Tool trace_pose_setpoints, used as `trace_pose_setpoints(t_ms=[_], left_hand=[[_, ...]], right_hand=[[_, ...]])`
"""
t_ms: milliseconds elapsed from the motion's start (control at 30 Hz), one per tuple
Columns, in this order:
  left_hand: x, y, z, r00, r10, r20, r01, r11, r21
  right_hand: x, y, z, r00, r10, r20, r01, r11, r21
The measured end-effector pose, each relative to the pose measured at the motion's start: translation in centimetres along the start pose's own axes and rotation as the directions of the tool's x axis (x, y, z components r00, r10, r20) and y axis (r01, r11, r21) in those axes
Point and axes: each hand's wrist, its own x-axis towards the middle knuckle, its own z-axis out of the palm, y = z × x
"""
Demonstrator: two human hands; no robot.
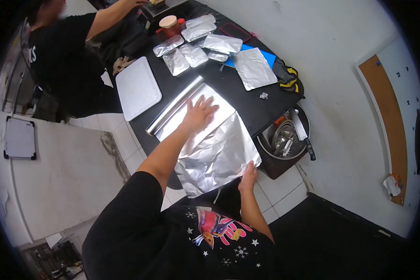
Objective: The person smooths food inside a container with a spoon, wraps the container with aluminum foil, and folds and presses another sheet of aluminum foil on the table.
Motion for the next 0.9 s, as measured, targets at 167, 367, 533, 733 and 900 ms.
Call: trace_pose_setpoints(t_ms=[167,367,533,733,900], left_hand=[[-0.7,-0.3,1.0,1.0,0.007,0.007,-0.007,1.0,-0.006],[-0.7,-0.8,2.1,0.998,0.027,-0.065,-0.026,1.0,0.013],[-0.6,-1.1,2.6,0.995,0.038,-0.094,-0.033,0.998,0.053],[-0.7,-0.9,2.3,0.995,0.031,-0.091,-0.028,0.999,0.031],[-0.7,-0.8,2.2,0.998,0.019,-0.062,-0.019,1.0,0.006]], right_hand=[[-0.3,-0.1,-0.6,0.998,0.069,-0.002,-0.068,0.997,0.037],[-1.9,0.1,-2.3,0.987,0.138,0.083,-0.148,0.979,0.137],[-4.1,-0.4,-2.0,0.943,0.217,0.253,-0.259,0.955,0.145],[-6.9,-0.7,-1.3,0.957,0.151,0.248,-0.198,0.964,0.176],[-7.1,1.1,-2.8,0.897,0.252,0.362,-0.339,0.919,0.2]])
